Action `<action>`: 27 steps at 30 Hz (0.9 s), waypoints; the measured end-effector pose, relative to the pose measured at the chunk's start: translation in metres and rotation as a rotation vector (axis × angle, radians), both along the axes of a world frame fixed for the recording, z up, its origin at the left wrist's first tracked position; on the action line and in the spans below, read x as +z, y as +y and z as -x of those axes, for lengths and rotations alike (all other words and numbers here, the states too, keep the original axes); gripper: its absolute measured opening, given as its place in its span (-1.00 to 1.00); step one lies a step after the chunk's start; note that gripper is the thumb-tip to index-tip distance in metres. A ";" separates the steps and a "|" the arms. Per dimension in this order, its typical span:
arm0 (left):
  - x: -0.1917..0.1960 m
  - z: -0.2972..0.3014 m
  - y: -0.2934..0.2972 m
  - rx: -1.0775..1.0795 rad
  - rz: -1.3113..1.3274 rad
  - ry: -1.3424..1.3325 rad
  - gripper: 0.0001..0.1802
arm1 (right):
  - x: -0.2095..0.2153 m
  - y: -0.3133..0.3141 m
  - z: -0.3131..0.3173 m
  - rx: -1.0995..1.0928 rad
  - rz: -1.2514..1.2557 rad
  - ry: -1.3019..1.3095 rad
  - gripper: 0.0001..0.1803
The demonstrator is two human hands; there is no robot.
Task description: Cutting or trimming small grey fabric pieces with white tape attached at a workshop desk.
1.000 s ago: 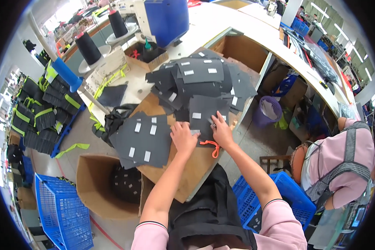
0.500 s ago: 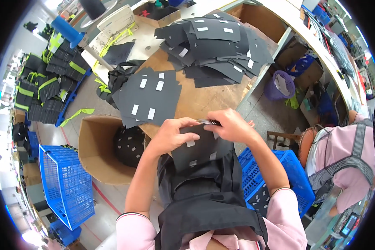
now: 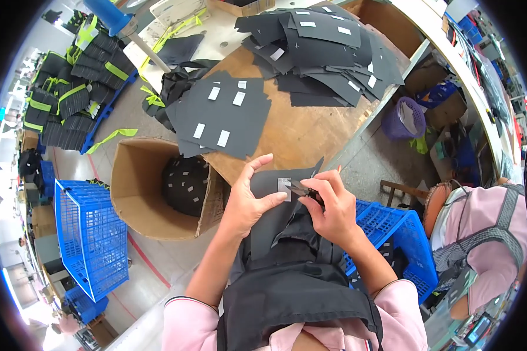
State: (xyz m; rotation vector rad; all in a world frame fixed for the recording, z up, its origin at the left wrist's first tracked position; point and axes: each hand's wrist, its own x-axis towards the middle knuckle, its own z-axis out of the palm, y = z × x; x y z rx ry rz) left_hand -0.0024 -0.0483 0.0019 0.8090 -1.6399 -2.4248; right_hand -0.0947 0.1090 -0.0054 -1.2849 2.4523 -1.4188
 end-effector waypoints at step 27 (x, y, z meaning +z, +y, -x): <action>0.005 -0.010 -0.001 -0.058 0.057 -0.048 -0.03 | -0.001 0.002 0.005 0.124 0.042 0.252 -0.69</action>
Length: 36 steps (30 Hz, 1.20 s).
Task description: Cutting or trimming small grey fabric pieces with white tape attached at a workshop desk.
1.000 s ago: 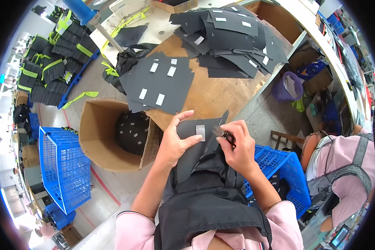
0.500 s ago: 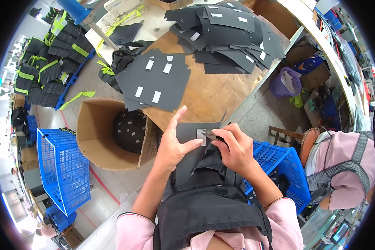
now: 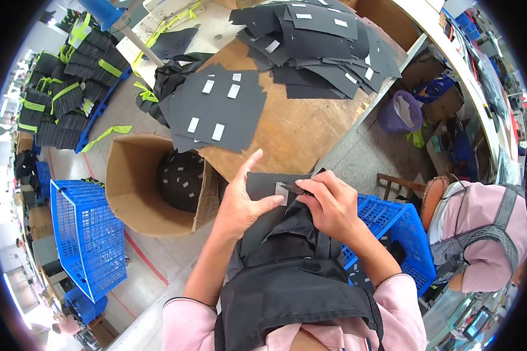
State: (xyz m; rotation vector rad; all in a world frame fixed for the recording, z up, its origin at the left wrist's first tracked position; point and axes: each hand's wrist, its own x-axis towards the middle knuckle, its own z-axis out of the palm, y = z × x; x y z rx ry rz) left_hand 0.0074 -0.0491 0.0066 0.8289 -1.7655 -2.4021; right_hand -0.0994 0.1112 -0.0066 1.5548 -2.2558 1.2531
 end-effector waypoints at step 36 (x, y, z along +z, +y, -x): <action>-0.021 0.002 0.009 -0.180 -0.095 0.051 -0.65 | -0.012 0.009 0.026 0.232 -0.322 -0.950 -0.80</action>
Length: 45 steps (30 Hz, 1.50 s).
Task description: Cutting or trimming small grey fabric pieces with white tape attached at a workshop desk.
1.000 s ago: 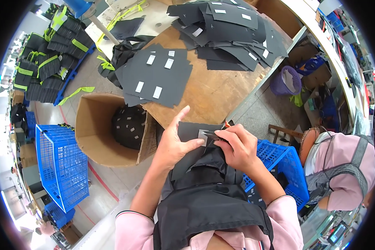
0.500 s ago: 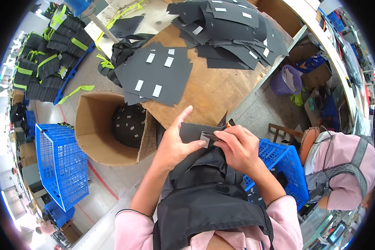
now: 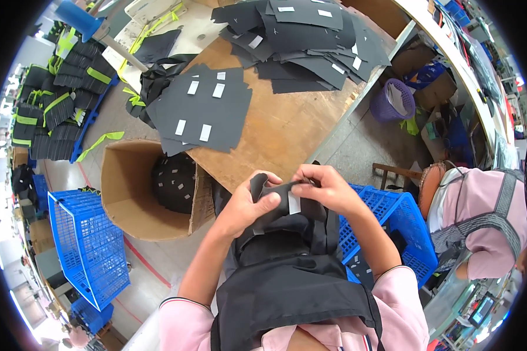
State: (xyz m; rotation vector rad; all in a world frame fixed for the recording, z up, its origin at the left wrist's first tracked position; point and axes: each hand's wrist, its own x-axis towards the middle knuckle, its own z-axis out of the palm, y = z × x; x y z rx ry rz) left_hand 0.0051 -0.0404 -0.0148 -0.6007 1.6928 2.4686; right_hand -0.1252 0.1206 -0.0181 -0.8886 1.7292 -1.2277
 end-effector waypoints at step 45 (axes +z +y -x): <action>-0.006 0.005 -0.014 0.572 -0.399 -0.065 -0.68 | -0.038 0.032 -0.038 -0.653 0.125 -0.621 -0.51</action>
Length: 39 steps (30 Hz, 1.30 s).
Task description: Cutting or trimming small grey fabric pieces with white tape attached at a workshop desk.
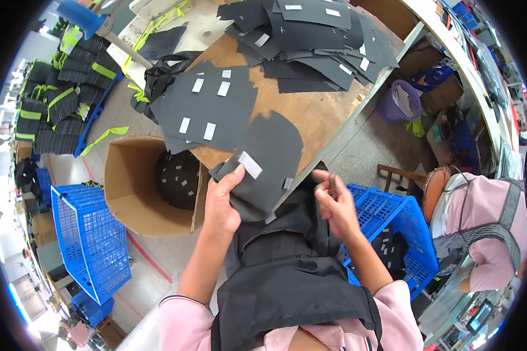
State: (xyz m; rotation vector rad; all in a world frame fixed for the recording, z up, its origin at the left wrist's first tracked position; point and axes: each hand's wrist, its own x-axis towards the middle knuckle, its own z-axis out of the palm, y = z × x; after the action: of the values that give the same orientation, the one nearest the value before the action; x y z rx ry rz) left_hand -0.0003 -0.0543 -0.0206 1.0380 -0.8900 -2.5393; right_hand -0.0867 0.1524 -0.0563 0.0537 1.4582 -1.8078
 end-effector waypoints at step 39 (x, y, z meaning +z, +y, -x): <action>0.015 -0.001 0.019 -0.440 0.261 -0.104 -0.76 | 0.040 -0.026 -0.005 0.088 -0.360 1.385 -0.62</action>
State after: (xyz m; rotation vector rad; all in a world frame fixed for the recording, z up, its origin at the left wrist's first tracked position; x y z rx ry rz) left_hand 0.0005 -0.0352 -0.0057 0.9857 -1.5831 -2.6161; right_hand -0.0814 0.1261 -0.0164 -1.2731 2.5972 -1.4200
